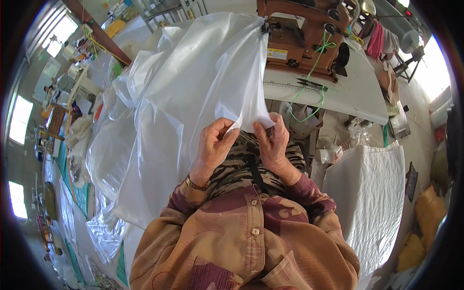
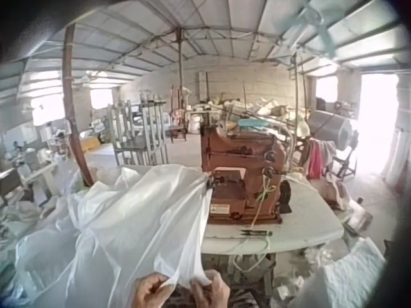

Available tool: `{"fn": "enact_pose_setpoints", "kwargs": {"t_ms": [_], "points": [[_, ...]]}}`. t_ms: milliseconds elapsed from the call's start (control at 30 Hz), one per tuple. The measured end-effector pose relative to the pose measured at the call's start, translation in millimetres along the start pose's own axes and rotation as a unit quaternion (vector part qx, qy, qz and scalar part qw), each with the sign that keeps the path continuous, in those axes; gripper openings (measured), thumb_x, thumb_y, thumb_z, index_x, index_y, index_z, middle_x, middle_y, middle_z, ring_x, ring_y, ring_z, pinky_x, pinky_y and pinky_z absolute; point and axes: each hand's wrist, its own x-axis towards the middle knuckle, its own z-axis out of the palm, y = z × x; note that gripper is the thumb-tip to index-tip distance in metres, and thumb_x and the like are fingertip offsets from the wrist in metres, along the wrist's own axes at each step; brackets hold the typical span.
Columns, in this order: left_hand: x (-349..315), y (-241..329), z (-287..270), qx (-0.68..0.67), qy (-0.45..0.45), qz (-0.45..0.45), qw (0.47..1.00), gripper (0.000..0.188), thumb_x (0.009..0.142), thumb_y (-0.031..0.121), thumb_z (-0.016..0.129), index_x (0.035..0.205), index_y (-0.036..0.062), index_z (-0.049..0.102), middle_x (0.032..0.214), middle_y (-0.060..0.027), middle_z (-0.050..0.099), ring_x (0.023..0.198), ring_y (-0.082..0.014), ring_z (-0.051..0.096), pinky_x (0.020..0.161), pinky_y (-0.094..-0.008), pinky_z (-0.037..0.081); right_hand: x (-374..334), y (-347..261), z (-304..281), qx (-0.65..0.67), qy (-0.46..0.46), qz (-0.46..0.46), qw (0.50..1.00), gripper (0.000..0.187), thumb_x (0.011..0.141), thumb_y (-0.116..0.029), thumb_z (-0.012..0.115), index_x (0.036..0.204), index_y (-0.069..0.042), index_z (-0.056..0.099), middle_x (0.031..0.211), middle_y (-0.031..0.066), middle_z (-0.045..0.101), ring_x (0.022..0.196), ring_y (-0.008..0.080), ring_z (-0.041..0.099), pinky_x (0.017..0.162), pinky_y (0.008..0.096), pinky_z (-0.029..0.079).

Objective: The person aligns the edges of a large white woven sack and sews them using a sewing machine. They repeatedly guide the fabric through the machine, cut the thread, and reposition the material to continue stitching along the seam. The person also handles a clear plastic bag, folding and manipulating it on the work surface.

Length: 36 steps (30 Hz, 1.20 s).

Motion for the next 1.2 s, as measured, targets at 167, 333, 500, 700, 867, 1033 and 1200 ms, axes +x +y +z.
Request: {"fn": "enact_pose_setpoints", "kwargs": {"t_ms": [167, 333, 500, 700, 867, 1033, 1200], "points": [[0, 8, 13, 0.054, 0.068, 0.078, 0.993, 0.011, 0.093, 0.003, 0.065, 0.102, -0.003, 0.07, 0.072, 0.004, 0.058, 0.066, -0.0017, 0.047, 0.057, -0.0212, 0.04, 19, -26, 8, -0.129, -0.078, -0.176, 0.973, 0.03, 0.08, 0.009, 0.071, 0.106, 0.0, 0.06, 0.09, 0.0137, 0.062, 0.078, 0.0321, 0.061, 0.067, 0.0375, 0.05], [-3, 5, 4, 0.019, 0.034, -0.001, 0.999, 0.016, 0.092, 0.0, 0.062, 0.105, -0.0045, 0.07, 0.081, 0.0008, 0.064, 0.072, -0.0025, 0.053, 0.061, -0.0212, 0.044, 15, -21, 16, -0.122, -0.099, -0.175, 0.972, 0.035, 0.079, 0.008, 0.072, 0.112, 0.0, 0.062, 0.093, 0.0119, 0.063, 0.083, 0.0307, 0.061, 0.071, 0.0391, 0.05], [-1, -2, -2, -0.16, 0.006, -0.059, 0.985, 0.017, 0.095, 0.006, 0.061, 0.106, -0.0057, 0.066, 0.084, 0.0004, 0.064, 0.076, -0.0034, 0.054, 0.067, -0.0206, 0.045, 11, -17, 19, -0.163, -0.127, -0.21, 0.956, 0.043, 0.075, 0.008, 0.07, 0.116, 0.0, 0.062, 0.101, 0.0115, 0.059, 0.089, 0.0319, 0.059, 0.079, 0.0423, 0.048], [4, -3, -4, -0.228, -0.006, -0.062, 0.972, 0.021, 0.099, 0.021, 0.062, 0.1, -0.0003, 0.063, 0.079, 0.0031, 0.057, 0.071, -0.0032, 0.05, 0.061, -0.0212, 0.042, 5, -22, 20, -0.253, -0.175, -0.258, 0.916, 0.047, 0.075, -0.004, 0.066, 0.121, 0.0, 0.061, 0.108, 0.0126, 0.055, 0.096, 0.0335, 0.057, 0.085, 0.0447, 0.046], [10, -17, 4, -0.195, 0.033, -0.08, 0.977, 0.028, 0.098, 0.029, 0.066, 0.085, 0.0046, 0.058, 0.073, 0.0057, 0.05, 0.064, -0.0021, 0.041, 0.052, -0.024, 0.034, 2, -15, 17, -0.251, -0.192, -0.272, 0.909, 0.052, 0.075, -0.007, 0.066, 0.126, 0.001, 0.06, 0.108, 0.0115, 0.055, 0.097, 0.0314, 0.058, 0.088, 0.0434, 0.047], [12, -23, -10, -0.036, 0.081, -0.042, 0.995, 0.032, 0.096, 0.024, 0.068, 0.074, 0.0052, 0.055, 0.068, 0.006, 0.047, 0.06, -0.0035, 0.037, 0.049, -0.0261, 0.029, 6, 24, 8, -0.093, -0.146, -0.199, 0.964, 0.041, 0.086, -0.004, 0.064, 0.126, 0.002, 0.059, 0.117, 0.0128, 0.057, 0.103, 0.0273, 0.058, 0.094, 0.0397, 0.047], [40, 28, -54, 0.263, 0.117, 0.193, 0.938, 0.015, 0.089, 0.007, 0.071, 0.081, -0.0002, 0.06, 0.067, 0.0014, 0.052, 0.058, -0.0091, 0.042, 0.051, -0.0255, 0.034, 33, 75, 61, 0.179, 0.063, 0.171, 0.967, 0.038, 0.101, -0.014, 0.056, 0.133, 0.005, 0.049, 0.124, 0.0138, 0.06, 0.111, 0.021, 0.057, 0.099, 0.033, 0.045]]}}
